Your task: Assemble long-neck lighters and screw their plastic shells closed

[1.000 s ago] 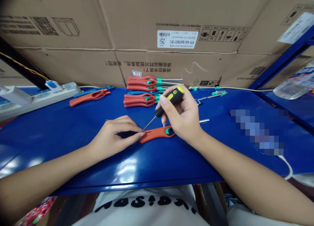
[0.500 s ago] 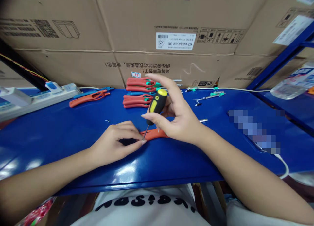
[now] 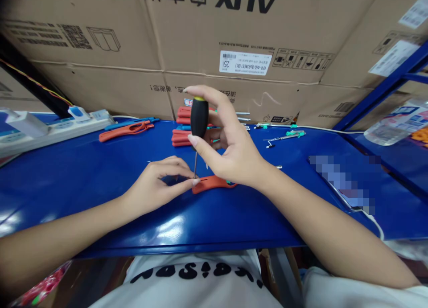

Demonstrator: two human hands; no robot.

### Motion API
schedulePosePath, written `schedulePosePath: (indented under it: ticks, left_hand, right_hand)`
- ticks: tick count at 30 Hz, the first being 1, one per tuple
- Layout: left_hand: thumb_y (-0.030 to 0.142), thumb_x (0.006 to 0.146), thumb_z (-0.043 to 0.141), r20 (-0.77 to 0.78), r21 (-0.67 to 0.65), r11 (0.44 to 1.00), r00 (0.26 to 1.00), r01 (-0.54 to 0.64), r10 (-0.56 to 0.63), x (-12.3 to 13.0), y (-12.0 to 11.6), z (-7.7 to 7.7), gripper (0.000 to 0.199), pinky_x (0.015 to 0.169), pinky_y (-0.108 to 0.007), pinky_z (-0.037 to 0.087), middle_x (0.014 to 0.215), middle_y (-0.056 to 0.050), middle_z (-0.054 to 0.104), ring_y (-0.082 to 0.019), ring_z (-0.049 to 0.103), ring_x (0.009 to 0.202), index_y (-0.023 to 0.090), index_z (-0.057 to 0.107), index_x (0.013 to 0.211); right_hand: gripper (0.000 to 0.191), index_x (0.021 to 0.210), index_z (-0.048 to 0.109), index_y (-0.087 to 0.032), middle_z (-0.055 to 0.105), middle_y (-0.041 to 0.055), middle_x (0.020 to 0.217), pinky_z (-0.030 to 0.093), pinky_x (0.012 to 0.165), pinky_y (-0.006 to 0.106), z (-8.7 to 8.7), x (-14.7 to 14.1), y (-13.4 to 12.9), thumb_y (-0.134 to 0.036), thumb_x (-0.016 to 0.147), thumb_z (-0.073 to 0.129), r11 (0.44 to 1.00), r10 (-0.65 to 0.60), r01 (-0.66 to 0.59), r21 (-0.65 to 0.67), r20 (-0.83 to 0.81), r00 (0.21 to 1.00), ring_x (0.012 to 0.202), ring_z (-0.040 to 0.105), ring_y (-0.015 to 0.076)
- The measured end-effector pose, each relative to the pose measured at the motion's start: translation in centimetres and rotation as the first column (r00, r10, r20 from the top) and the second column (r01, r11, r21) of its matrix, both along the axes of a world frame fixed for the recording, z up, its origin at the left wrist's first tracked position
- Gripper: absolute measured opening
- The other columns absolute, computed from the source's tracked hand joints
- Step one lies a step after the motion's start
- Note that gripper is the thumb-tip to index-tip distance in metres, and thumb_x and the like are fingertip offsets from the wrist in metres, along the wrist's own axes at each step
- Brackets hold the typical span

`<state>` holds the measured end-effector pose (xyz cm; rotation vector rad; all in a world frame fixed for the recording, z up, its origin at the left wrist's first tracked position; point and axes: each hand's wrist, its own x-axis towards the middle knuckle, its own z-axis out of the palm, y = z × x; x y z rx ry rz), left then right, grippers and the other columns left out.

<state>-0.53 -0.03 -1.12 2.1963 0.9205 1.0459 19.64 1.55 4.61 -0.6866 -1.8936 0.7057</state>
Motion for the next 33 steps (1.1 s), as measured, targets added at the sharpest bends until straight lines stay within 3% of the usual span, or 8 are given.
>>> schedulePosePath:
  ticks: [2,7,13,19,24,33]
  left_hand:
    - [0.028,0.087,0.074,-0.018,0.005,1.0,1.0,-0.008,0.008,-0.1,0.2,-0.2,0.007,0.085,-0.034,0.053,0.089,-0.003,0.073,-0.018,0.066,0.086,0.021,0.077,0.088]
    - [0.028,0.076,0.082,-0.259,-0.011,0.999,0.964,0.05,-0.051,-0.4,0.4,-0.5,0.048,0.1,-0.045,0.049,0.118,-0.007,0.071,-0.027,0.061,0.11,0.02,0.067,0.121]
    - [0.014,0.077,0.073,-0.295,-0.037,0.997,0.953,0.066,-0.074,-0.3,0.4,-0.5,0.04,0.093,-0.04,0.053,0.111,-0.007,0.075,-0.025,0.066,0.101,0.017,0.069,0.117]
    - [0.017,0.078,0.072,-0.298,-0.032,0.996,0.951,0.078,-0.084,-0.2,0.4,-0.7,0.039,0.095,-0.042,0.053,0.111,-0.008,0.075,-0.026,0.066,0.103,0.018,0.07,0.117]
    - [0.015,0.078,0.072,-0.285,-0.04,0.996,0.954,0.084,-0.092,-0.3,0.4,-0.6,0.038,0.093,-0.041,0.053,0.108,-0.007,0.075,-0.025,0.066,0.1,0.02,0.07,0.115]
    - [0.01,0.077,0.069,-0.233,-0.022,0.992,0.965,0.12,-0.122,-0.3,0.3,-0.6,0.026,0.086,-0.034,0.052,0.098,-0.002,0.071,-0.021,0.067,0.093,0.019,0.064,0.1]
  right_hand:
    - [0.059,0.142,0.039,-0.042,0.064,0.0036,0.123,0.059,0.053,0.023,-0.5,0.0,0.2,-0.03,0.092,0.068,0.999,-0.039,0.04,0.026,-0.03,0.999,0.088,0.071,0.0169]
    - [0.059,0.141,0.039,-0.041,0.062,0.0046,0.128,0.057,0.047,0.023,-1.8,0.0,0.3,-0.029,0.091,0.068,0.997,-0.075,0.076,0.03,-0.042,0.996,0.068,0.066,0.0109]
    - [0.06,0.141,0.038,-0.04,0.064,0.0046,0.117,0.055,0.046,0.021,-2.9,-0.1,0.2,-0.029,0.091,0.068,0.999,-0.052,0.052,0.004,-0.029,0.998,0.063,0.061,0.0101]
    - [0.06,0.141,0.038,-0.039,0.062,0.0037,0.111,0.058,0.05,0.025,-3.5,-0.1,-0.1,-0.025,0.091,0.066,0.998,-0.02,0.02,0.061,0.003,1.0,0.069,0.064,0.013]
    - [0.059,0.14,0.04,-0.038,0.062,0.0045,0.12,0.062,0.063,0.031,-3.6,-0.1,-0.2,-0.027,0.09,0.068,0.993,-0.005,0.001,0.119,0.033,0.999,0.08,0.066,0.0159]
    - [0.064,0.148,0.032,-0.037,0.061,0.0068,0.124,0.062,0.068,0.032,-2.6,0.4,-0.2,-0.023,0.093,0.063,0.991,0.098,-0.109,0.08,0.128,0.987,0.101,0.067,0.0211]
